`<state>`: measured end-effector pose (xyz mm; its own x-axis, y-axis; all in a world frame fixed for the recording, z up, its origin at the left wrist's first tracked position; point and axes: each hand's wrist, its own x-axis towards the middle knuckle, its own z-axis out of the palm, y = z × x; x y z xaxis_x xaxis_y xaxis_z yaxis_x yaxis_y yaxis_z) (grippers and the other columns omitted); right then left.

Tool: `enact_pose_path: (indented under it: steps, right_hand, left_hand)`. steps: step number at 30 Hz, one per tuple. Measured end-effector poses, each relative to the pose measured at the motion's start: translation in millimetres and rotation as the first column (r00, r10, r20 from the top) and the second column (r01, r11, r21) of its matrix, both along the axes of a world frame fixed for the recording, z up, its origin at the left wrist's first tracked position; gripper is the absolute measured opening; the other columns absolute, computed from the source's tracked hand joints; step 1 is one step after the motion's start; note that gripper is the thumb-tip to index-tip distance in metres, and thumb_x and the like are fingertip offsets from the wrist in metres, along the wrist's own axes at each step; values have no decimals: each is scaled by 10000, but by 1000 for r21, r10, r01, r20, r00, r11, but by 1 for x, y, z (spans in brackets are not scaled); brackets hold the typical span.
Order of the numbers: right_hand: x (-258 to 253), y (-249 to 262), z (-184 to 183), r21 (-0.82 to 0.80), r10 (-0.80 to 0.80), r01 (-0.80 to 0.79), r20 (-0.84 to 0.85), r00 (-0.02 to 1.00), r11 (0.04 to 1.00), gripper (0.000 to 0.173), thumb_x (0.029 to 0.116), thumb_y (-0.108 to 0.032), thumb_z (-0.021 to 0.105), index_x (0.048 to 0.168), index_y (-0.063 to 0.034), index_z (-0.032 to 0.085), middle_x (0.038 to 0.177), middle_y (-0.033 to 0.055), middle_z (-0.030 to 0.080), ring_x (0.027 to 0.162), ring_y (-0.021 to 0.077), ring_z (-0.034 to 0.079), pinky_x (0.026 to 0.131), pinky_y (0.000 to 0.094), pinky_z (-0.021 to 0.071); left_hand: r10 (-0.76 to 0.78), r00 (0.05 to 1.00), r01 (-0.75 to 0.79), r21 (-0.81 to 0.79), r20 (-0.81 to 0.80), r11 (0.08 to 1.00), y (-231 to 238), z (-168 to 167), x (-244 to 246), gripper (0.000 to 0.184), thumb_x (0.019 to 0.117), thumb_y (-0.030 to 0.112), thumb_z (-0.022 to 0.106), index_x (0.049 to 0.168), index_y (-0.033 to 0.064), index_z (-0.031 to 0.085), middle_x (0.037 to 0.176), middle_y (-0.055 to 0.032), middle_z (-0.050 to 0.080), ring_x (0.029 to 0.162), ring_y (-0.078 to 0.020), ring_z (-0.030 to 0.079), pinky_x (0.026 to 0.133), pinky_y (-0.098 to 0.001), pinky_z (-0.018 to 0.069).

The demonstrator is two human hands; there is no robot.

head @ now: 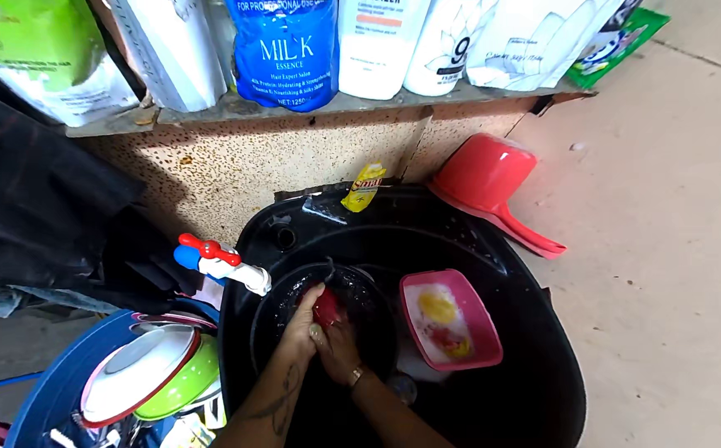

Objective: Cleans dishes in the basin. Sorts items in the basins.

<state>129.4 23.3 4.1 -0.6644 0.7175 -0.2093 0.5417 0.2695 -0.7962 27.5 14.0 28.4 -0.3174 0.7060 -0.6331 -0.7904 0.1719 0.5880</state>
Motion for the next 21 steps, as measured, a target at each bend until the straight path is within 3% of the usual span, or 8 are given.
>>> enact_pose_path:
  steps: [3,5,8,11,13,17,19,21]
  right_hand:
    - [-23,-17,22,-662,-583,260,-327,744,703,542,1133,-352,262,1421,17,534,1392,170,599,1313,173,552,1129,356,431]
    - [-25,-17,33,-699,-629,221,-401,667,680,478,1122,-309,306,1343,7,589,1283,140,648,1208,155,600,1063,350,476]
    - [-21,-12,39,-549,-496,215,-435,752,808,517,1115,-381,310,1429,-36,534,1357,93,628,1252,105,582,1098,337,467]
    - [-11,7,41,-775,-627,129,-388,675,618,544,1123,-457,240,1451,-89,469,1297,79,644,1166,156,642,1003,373,549]
    - [5,18,46,-856,-623,123,-260,738,503,552,1102,-521,281,1443,-127,466,1276,106,651,1119,252,675,902,468,600]
    - [51,33,70,-542,-197,128,-72,978,831,427,1084,-459,389,1285,-163,621,1117,14,710,1013,177,702,876,426,609]
    - [72,29,78,-176,6,12,104,995,984,369,1098,-355,390,1300,-152,624,1199,-6,700,1100,144,675,933,408,580]
    - [76,16,79,315,181,-270,285,941,910,367,1011,-314,605,1236,-39,695,1349,142,643,1284,328,587,1061,579,474]
  left_hand:
    - [4,999,-1,62,-47,998,-9,-2,-5,309,1053,370,506,1139,99,627,950,-67,688,866,-161,679,757,-340,581]
    - [-4,997,12,102,-78,995,-9,3,-4,346,1071,415,441,1084,125,628,895,-30,681,823,-129,675,730,-308,578]
    - [-60,980,64,15,-191,998,-6,14,-5,377,1034,473,513,1159,136,626,953,-33,672,867,-136,654,759,-336,560]
    - [-188,883,173,-74,-430,982,-18,28,-19,574,922,322,759,1384,57,544,1175,-139,676,1053,-220,666,920,-429,566]
    - [-302,711,322,-87,-635,943,-32,39,-33,692,822,268,868,1377,26,533,1201,-146,678,1092,-209,676,979,-424,567]
    - [-295,-12,515,-259,-955,817,-66,69,-60,751,724,409,914,1344,95,631,1295,-109,665,1198,-210,638,1040,-433,525]
    - [-239,-333,508,-387,-912,770,-90,79,-64,753,705,405,908,1353,134,637,1315,-108,652,1213,-268,630,1003,-479,539]
    - [-182,-450,450,-398,-874,800,-119,83,-74,729,687,448,891,1329,187,665,1300,-49,678,1209,-250,637,983,-463,547]
